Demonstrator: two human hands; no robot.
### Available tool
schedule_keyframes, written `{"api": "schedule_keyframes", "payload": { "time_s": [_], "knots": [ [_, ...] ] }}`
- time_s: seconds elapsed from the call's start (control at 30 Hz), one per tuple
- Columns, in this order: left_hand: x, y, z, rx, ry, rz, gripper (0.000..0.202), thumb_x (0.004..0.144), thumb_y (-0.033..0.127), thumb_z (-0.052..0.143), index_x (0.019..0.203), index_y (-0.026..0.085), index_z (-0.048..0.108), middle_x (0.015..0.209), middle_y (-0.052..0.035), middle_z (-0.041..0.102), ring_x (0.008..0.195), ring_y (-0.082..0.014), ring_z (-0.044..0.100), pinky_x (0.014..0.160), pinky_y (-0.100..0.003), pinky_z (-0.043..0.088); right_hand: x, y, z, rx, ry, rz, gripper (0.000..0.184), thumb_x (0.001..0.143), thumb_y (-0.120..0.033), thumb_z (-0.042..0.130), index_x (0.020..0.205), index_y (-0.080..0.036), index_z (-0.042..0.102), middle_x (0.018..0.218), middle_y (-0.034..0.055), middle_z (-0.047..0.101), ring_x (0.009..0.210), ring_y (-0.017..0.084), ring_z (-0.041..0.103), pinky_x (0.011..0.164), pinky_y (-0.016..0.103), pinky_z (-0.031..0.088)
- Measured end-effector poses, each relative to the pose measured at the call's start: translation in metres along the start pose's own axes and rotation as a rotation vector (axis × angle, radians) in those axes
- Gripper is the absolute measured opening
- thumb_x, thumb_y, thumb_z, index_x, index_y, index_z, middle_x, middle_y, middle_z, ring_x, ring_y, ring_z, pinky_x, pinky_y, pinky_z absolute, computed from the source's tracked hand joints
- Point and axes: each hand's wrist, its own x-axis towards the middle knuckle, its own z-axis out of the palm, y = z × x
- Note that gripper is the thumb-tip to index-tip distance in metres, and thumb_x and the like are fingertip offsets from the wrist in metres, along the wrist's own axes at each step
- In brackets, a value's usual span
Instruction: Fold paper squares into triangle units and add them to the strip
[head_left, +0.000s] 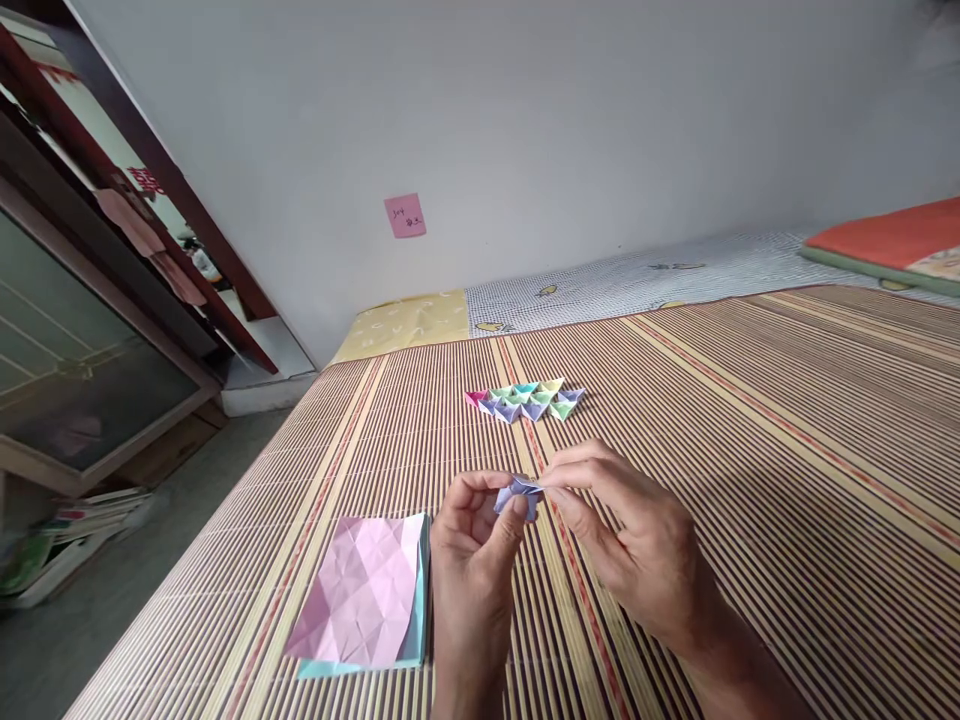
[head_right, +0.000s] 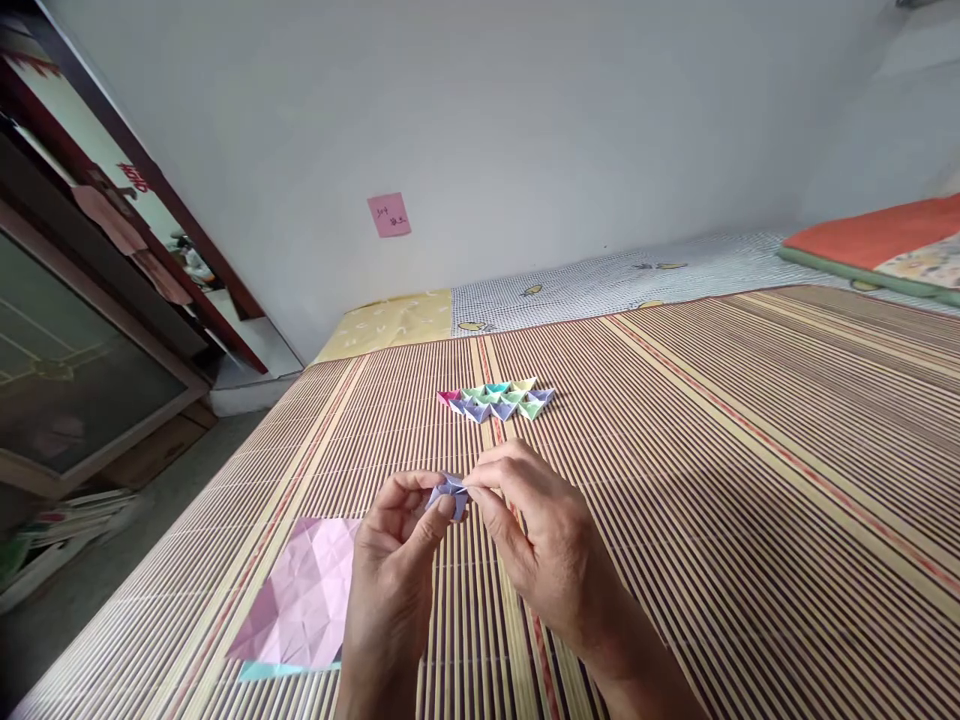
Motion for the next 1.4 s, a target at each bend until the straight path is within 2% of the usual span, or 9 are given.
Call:
{"api": "schedule_keyframes", "payload": {
  "time_s": [0.3,0.57,0.73,0.87,0.97,1.1,1.27,1.4],
  "knots": [
    [-0.001,0.004,0.002,-0.048,0.049,-0.037,0.023,0.079,0.028,0.086,0.088,0.016,0.068,0.08,-0.0009,0.07,0.073,-0.0109,0.064,0.073,-0.021,0.054,-0.001,-0.001,0.001,-0.009,-0.036,-0.031,0.017,0.1,-0.008,0.055,0.099,-0.023,0.062,0.097,0.0047,0.067,0.095,0.019,0.069,0.081,0.031,0.058],
    [0.001,0.004,0.0,-0.041,0.015,-0.046,0.022,0.078,0.025,0.086,0.082,0.015,0.066,0.074,-0.0011,0.071,0.067,-0.0115,0.065,0.067,-0.023,0.056,-0.002,-0.002,-0.002,-0.015,-0.054,-0.035,0.017,0.1,-0.008,0.054,0.099,-0.024,0.061,0.096,0.0038,0.066,0.095,0.018,0.068,0.082,0.031,0.056],
    [-0.004,0.002,0.003,0.161,0.099,0.026,0.015,0.084,0.024,0.079,0.087,0.017,0.066,0.078,-0.0021,0.072,0.072,-0.0135,0.068,0.071,-0.025,0.057,-0.003,-0.002,0.0,-0.065,-0.043,0.022,0.01,0.096,-0.013,0.057,0.098,-0.022,0.061,0.099,0.0059,0.066,0.098,0.021,0.066,0.084,0.036,0.055],
    [-0.007,-0.002,0.007,0.319,0.121,0.069,0.014,0.084,0.026,0.078,0.088,0.018,0.067,0.079,-0.0035,0.073,0.065,-0.014,0.067,0.066,-0.026,0.057,-0.004,-0.001,0.006,-0.125,-0.04,0.044,0.017,0.094,-0.009,0.053,0.1,-0.021,0.063,0.101,0.0069,0.066,0.098,0.022,0.065,0.085,0.039,0.055],
    [-0.006,-0.006,0.007,0.394,0.141,0.11,0.011,0.083,0.024,0.077,0.088,0.018,0.068,0.075,-0.0025,0.071,0.062,-0.0143,0.066,0.063,-0.026,0.057,-0.004,0.001,0.009,-0.177,-0.054,0.057,0.019,0.091,-0.004,0.054,0.093,-0.019,0.064,0.098,0.0063,0.066,0.092,0.021,0.065,0.081,0.037,0.055],
    [-0.004,-0.008,0.006,0.487,0.17,0.148,0.007,0.084,0.023,0.074,0.089,0.019,0.07,0.069,-0.0009,0.068,0.063,-0.0156,0.066,0.064,-0.026,0.057,-0.003,0.001,0.008,-0.314,-0.039,-0.004,0.019,0.095,-0.004,0.056,0.084,-0.016,0.067,0.092,0.0071,0.066,0.085,0.021,0.063,0.077,0.036,0.053],
    [-0.003,-0.01,0.006,0.513,0.143,0.144,0.007,0.084,0.022,0.074,0.089,0.019,0.07,0.069,-0.0006,0.067,0.062,-0.015,0.064,0.065,-0.027,0.057,-0.002,0.0,0.005,-0.392,-0.079,-0.014,0.025,0.094,0.001,0.056,0.079,-0.015,0.069,0.086,0.0075,0.064,0.083,0.021,0.062,0.076,0.035,0.051],
    [-0.004,-0.01,0.006,0.504,0.104,0.114,0.008,0.083,0.022,0.075,0.089,0.019,0.071,0.064,0.0015,0.063,0.058,-0.0138,0.061,0.066,-0.027,0.057,-0.002,0.0,0.002,-0.416,-0.115,0.01,0.027,0.092,0.002,0.059,0.073,-0.015,0.065,0.083,0.0059,0.062,0.079,0.019,0.059,0.072,0.034,0.049]
  ]
}}
